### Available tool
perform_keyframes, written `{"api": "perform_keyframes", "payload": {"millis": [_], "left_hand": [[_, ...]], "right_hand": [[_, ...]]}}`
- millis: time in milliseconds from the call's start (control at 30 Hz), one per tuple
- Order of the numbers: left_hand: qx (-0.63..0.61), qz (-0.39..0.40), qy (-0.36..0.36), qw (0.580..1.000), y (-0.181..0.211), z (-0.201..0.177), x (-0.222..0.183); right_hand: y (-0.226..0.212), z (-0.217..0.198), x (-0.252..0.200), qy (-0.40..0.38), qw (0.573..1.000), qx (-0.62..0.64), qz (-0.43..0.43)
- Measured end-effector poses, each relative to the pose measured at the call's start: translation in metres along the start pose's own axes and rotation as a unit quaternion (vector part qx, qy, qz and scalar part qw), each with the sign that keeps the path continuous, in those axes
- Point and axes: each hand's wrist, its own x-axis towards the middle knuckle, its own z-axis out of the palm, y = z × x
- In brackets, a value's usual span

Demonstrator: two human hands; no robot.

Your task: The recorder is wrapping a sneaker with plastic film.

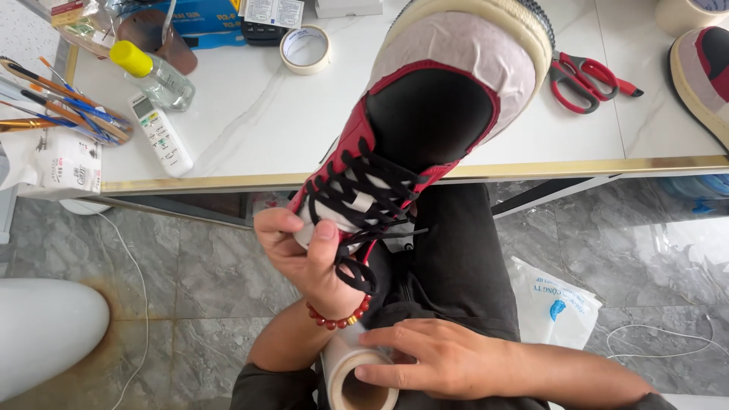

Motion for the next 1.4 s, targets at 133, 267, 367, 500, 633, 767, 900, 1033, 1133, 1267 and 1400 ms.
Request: {"api": "perform_keyframes", "payload": {"millis": [133,267,367,500,633,767,900,1033,1133,1267,1400], "left_hand": [[0.019,-0.031,0.017,0.999,0.004,0.001,-0.008],[0.038,-0.039,0.022,0.998,-0.009,-0.033,-0.03],[0.063,-0.041,0.03,0.997,-0.007,-0.042,-0.029],[0.083,-0.055,0.024,0.995,-0.007,-0.06,-0.027],[0.175,-0.013,0.03,0.984,-0.019,-0.093,-0.04],[0.254,0.013,0.039,0.966,-0.022,-0.12,-0.053],[0.148,-0.007,0.1,0.984,-0.014,-0.119,-0.041],[-0.02,-0.029,0.086,0.996,-0.008,-0.117,-0.025],[-0.053,-0.088,0.085,0.991,0.01,-0.116,-0.015],[-0.054,-0.064,0.063,0.994,0.026,-0.129,-0.013],[-0.035,-0.036,0.062,0.997,0.037,-0.135,-0.008]], "right_hand": [[-0.016,-0.022,0.015,-0.025,1.0,0.014,0.012],[-0.024,-0.026,0.017,-0.046,0.994,0.075,0.063],[-0.021,-0.023,0.013,-0.065,0.986,0.109,0.106],[-0.009,-0.013,0.009,-0.098,0.964,0.151,0.193],[0.041,0.003,0.004,-0.099,0.953,0.157,0.24],[0.081,0.012,-0.02,-0.12,0.98,0.082,0.132],[0.09,0.019,-0.038,-0.114,0.987,0.033,0.104],[0.104,0.039,-0.049,-0.065,0.989,0.014,0.131],[0.091,0.032,-0.034,-0.019,0.996,-0.016,0.089],[0.058,0.021,-0.024,-0.045,0.995,-0.074,0.04],[0.034,0.009,-0.019,-0.047,0.993,-0.105,0.006]]}}
